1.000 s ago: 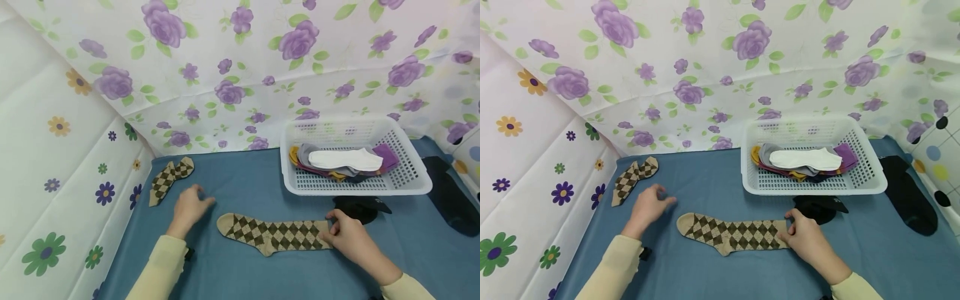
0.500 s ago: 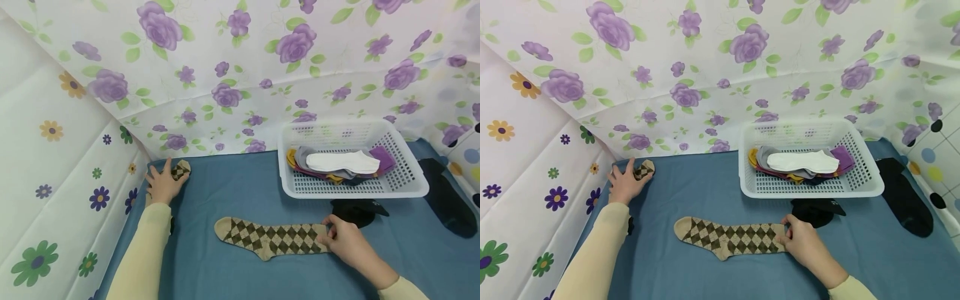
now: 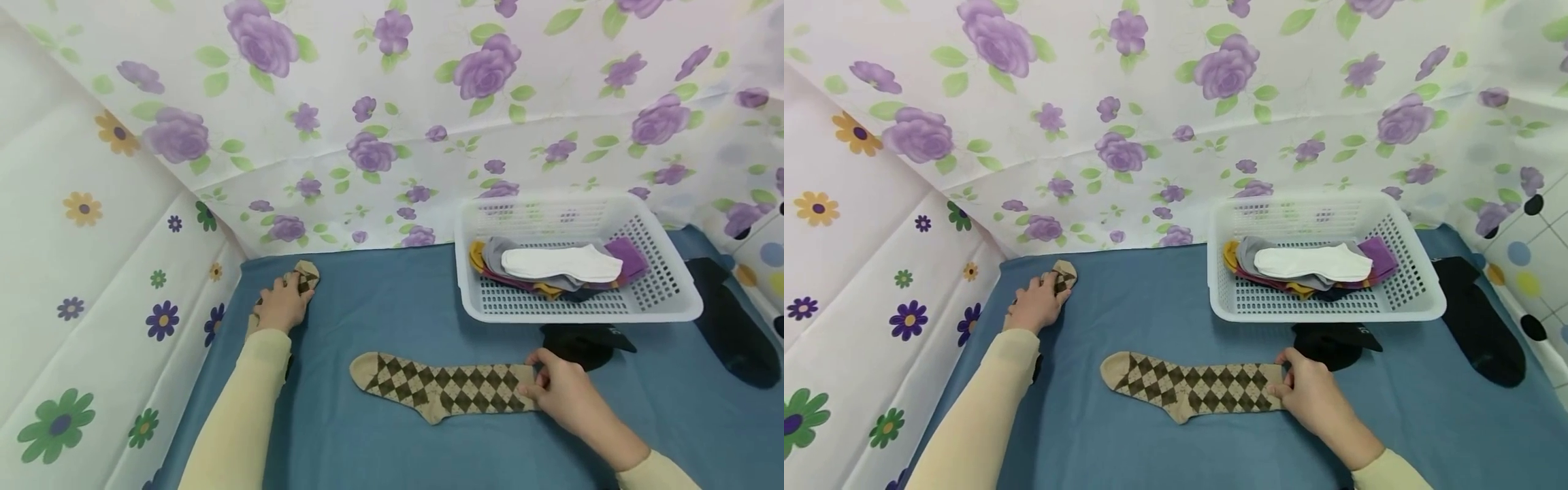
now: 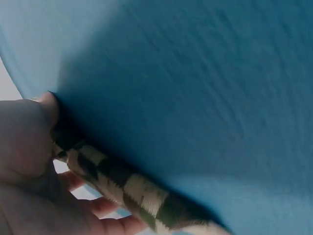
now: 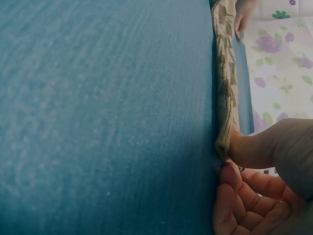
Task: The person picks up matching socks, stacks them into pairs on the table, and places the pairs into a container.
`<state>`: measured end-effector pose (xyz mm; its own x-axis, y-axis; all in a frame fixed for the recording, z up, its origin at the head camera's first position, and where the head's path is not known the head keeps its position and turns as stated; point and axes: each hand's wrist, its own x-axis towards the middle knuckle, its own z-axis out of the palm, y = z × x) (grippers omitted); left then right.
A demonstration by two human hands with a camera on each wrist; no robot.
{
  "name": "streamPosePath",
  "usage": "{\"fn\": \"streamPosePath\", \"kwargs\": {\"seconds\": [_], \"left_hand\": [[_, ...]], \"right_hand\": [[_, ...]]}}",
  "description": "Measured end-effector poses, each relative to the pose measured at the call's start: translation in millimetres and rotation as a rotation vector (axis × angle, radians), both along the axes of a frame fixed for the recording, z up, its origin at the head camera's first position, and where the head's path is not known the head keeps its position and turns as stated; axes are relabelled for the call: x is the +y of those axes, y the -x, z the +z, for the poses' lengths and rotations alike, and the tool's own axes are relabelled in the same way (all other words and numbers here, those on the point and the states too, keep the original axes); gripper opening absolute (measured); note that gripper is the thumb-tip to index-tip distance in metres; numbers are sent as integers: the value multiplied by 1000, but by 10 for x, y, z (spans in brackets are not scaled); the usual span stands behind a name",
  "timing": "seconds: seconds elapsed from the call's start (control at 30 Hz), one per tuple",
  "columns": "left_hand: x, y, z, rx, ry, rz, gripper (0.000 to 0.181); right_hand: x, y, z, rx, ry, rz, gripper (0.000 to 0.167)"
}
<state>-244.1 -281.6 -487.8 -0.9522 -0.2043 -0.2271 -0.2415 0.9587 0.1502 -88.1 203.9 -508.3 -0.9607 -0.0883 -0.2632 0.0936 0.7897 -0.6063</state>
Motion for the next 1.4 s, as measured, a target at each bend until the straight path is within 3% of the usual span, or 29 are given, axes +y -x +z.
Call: {"fn": "streamPosePath", "kwargs": {"seconds": [0.17, 0.3, 0.4, 0.53, 0.63, 0.93, 1.13, 1.23, 1.4], "left_hand": [[150, -39, 36, 69, 38, -65, 51], [226, -89, -5, 115, 17, -128, 48], [287, -143, -24, 108, -53, -185, 39], [390, -229, 15, 92, -227, -232, 28], [536, -324, 126, 107, -380, -252, 23], [1142, -728, 694, 166, -738, -335, 21], [1527, -954, 814, 180, -989, -391, 21], [1737, -1084, 869, 161, -1102, -390, 21], [2035, -1293, 954, 161, -1175, -390, 20]], "right_hand": [[5, -10, 9, 6, 1, -1, 38], [-1, -21, -9, 14, -5, -5, 37], [-9, -45, -19, 26, -17, -2, 36], [-27, -55, -29, 30, -31, 13, 36], [-30, -59, -17, 38, -46, 22, 37], [-93, -81, 178, 196, -135, 32, 44], [-322, -123, 370, 247, 17, 57, 38], [-448, -144, 458, 245, 118, 85, 36], [-616, -151, 548, 179, 256, 113, 43]]}}
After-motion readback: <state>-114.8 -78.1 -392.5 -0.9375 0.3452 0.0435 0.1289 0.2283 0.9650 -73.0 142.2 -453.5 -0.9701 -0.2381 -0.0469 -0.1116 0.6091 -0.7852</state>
